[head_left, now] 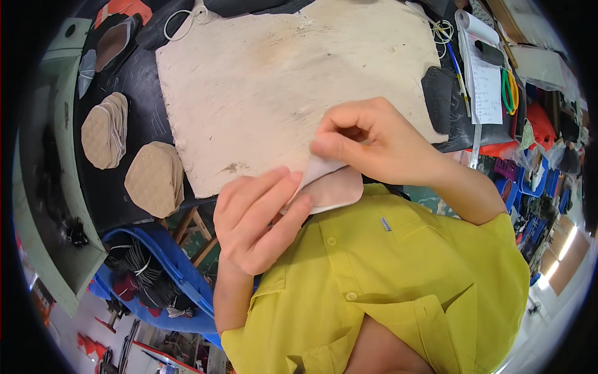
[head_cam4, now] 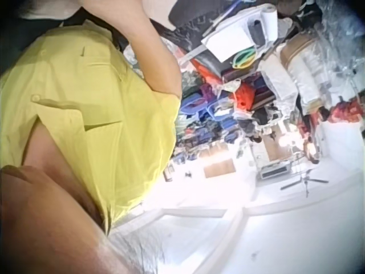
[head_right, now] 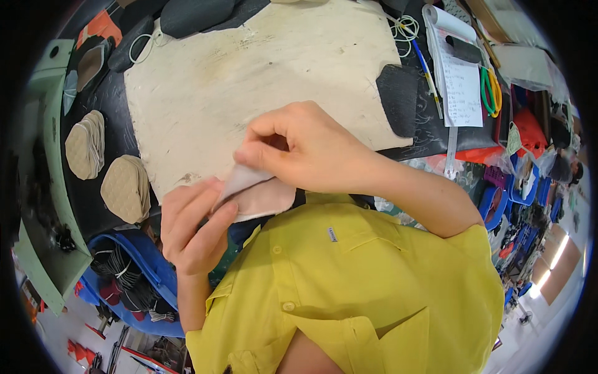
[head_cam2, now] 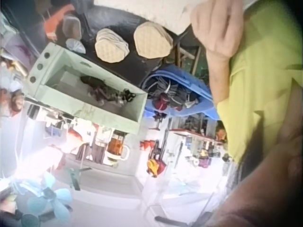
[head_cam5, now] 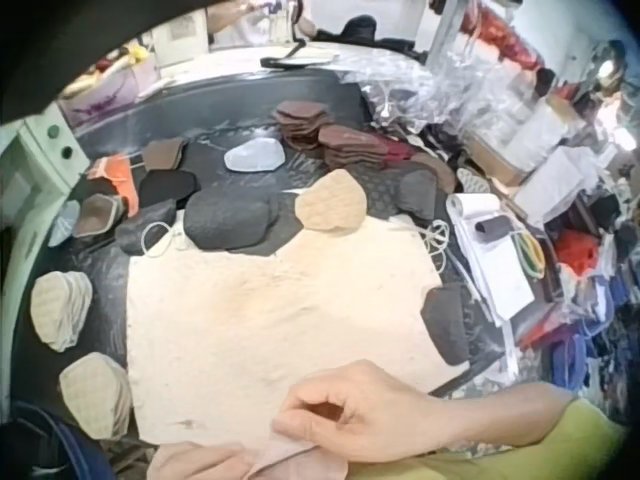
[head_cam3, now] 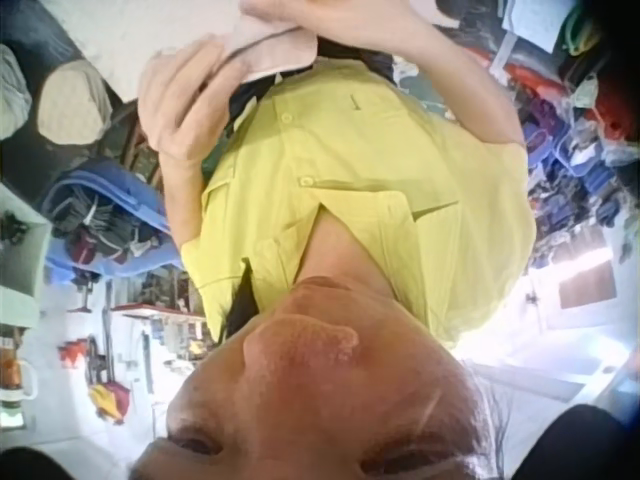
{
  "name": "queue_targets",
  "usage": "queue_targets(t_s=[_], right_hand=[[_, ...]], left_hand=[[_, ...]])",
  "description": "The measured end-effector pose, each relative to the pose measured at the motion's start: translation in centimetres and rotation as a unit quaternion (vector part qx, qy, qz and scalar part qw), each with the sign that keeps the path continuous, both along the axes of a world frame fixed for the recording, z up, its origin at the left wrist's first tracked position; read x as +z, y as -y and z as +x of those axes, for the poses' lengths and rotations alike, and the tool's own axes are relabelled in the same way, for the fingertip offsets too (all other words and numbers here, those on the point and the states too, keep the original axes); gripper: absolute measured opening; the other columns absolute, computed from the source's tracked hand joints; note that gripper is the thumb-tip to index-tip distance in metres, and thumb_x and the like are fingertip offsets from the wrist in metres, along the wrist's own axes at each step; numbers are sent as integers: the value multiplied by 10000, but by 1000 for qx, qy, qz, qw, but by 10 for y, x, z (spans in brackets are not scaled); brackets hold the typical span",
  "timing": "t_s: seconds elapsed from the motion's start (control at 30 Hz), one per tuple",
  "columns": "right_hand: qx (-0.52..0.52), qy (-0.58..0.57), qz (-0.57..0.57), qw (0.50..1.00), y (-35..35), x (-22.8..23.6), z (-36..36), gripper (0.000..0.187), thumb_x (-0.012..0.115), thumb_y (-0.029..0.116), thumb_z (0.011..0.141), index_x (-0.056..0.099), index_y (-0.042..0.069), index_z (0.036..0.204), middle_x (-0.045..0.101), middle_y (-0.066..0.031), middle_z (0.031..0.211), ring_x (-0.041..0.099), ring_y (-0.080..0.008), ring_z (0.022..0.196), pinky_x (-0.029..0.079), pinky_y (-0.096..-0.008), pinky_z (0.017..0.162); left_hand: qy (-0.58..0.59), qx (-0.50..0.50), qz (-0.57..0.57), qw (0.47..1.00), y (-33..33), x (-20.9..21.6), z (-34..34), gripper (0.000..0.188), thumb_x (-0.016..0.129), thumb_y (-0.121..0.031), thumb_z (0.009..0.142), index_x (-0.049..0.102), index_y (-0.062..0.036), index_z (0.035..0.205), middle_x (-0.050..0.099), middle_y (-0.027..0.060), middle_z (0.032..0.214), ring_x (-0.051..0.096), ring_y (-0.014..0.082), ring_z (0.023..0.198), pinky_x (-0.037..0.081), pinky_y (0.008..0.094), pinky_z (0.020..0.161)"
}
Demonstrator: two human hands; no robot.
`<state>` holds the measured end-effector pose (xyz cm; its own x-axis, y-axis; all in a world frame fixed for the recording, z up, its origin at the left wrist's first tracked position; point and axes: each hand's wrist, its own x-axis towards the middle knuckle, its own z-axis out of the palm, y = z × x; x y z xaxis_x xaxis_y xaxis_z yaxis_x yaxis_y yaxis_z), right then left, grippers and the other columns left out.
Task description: The person repeatedly picks up white fabric pieces and beige textured insoles, aligns them, and presses them together by hand. The person stacks the assembled units on the table and later uses a blue pen to mark the stack.
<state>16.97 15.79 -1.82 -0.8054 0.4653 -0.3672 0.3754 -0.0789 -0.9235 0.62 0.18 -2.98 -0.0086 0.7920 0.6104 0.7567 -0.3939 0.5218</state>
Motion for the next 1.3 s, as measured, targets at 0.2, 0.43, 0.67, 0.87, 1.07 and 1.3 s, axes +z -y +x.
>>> queue_targets(t_s=[0.2, 0.43, 0.67, 0.87, 1.07, 1.3], right_hand=[[-52, 29, 371, 927, -12, -33, -13, 155, 685, 149, 911, 660, -3, 926, 663, -66, 837, 613, -154, 732, 487, -271, 658], [119, -160, 167, 966, 8, 21, -19, 320, 811, 106, 778, 703, 45, 1073, 709, -119, 1023, 693, -249, 904, 528, -326, 798], [36, -130, 51, 990, -10, 31, -23, 127, 786, 44, 783, 727, 29, 894, 720, -91, 830, 677, -144, 727, 515, -256, 682], [-156, 118, 756, 624, -167, -30, -16, 606, 792, 303, 755, 580, 4, 1238, 652, -147, 1026, 596, -338, 960, 465, -424, 851], [-126, -27, 391, 912, -146, -2, -12, 519, 773, 328, 806, 610, 76, 1230, 648, -121, 1086, 578, -212, 1068, 413, -383, 945], [-111, -129, 92, 981, -75, 12, 12, 199, 639, 158, 967, 681, -7, 1071, 650, 48, 880, 566, -14, 770, 471, -205, 650]], left_hand=[[153, 30, -31, 987, 33, -6, -6, 272, 728, 106, 747, 633, -2, 978, 711, 165, 880, 704, 320, 794, 549, 379, 724], [321, 51, -48, 944, 21, 4, 4, 445, 735, 182, 723, 572, 65, 1120, 710, 191, 905, 709, 242, 780, 558, 311, 704], [321, 289, -156, 888, 45, 33, -27, 364, 744, 144, 725, 621, 29, 1047, 649, 78, 878, 628, 126, 750, 518, 243, 679], [104, 433, -179, 877, 80, 4, -130, 261, 740, -21, 832, 667, 7, 1081, 660, 98, 1070, 623, 176, 968, 480, 291, 868], [-25, 327, -116, 938, 18, -13, -44, 176, 736, 0, 797, 712, -27, 969, 695, 146, 1028, 648, 323, 1002, 520, 401, 855], [-145, 44, -168, 974, -22, -32, -22, 341, 749, -90, 774, 692, -32, 1106, 671, 144, 1162, 613, 313, 1108, 473, 422, 928]])
